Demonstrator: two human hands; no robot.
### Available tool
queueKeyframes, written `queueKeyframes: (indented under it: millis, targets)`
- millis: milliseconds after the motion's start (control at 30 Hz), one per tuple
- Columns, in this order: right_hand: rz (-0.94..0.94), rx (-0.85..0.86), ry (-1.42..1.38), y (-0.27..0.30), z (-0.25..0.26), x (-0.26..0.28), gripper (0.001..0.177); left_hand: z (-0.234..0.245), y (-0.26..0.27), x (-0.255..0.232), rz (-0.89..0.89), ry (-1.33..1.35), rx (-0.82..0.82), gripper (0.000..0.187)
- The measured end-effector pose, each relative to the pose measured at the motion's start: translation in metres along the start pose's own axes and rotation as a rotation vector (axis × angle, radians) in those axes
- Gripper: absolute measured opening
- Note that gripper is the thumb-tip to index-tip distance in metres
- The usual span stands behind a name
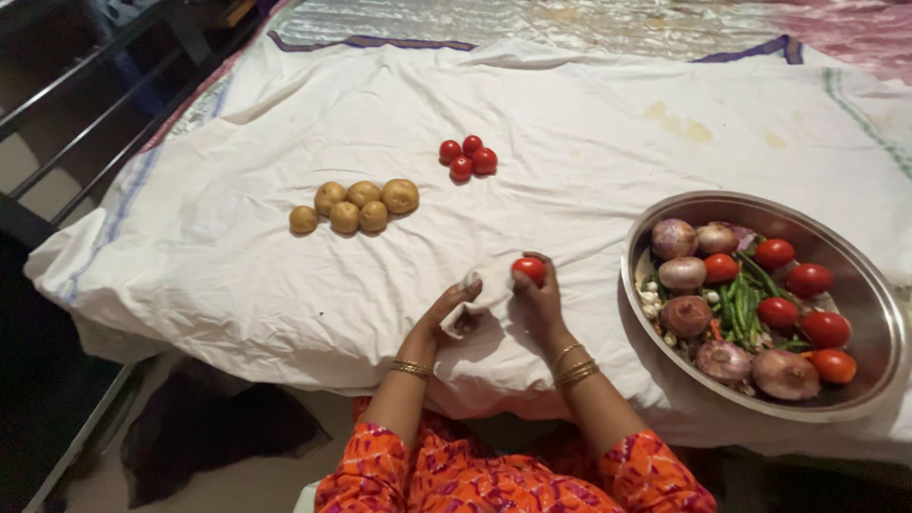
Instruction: The person wipes tomatoes one at a time using a white cloth and places them into a large metal bowl containing other vegetables.
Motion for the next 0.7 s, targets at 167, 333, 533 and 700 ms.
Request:
queueKeyframes:
  millis: [167, 333, 533, 700]
  targets:
    - [-0.162, -0.116, 0.014, -0.016, 0.001, -0.009, 0.041, 0.016, -0.035, -0.038, -0.305, 0.472, 0.730, 0.043]
    - [-0.332, -0.144, 0.183, -0.039, -0.042, 0.006, 0.049, 0.036, -0.084, -0.112, -0.430, 0.495, 0.361, 0.027]
    - [-0.156, -0.089, 0.963, -0.097, -0.070, 0.032, 0.059, 0.040, -0.088, -0.102, -0.313, 0.655, 0.281, 0.050]
    - [0.200, -0.184, 0.769, -0.151, -0.068, 0.006, 0.063, 0.033, -0.084, -0.102, -0.297, 0.757, 0.101, 0.056]
Point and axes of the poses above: each hand's wrist, its own y-axis away from the middle knuckle, its own z-axis out of the back of the hand, x = y × z, the point moved 3 cm from there along -y, towards the middle knuckle, and after that the axes turned 10 degrees about z, right-handed, at the moved point
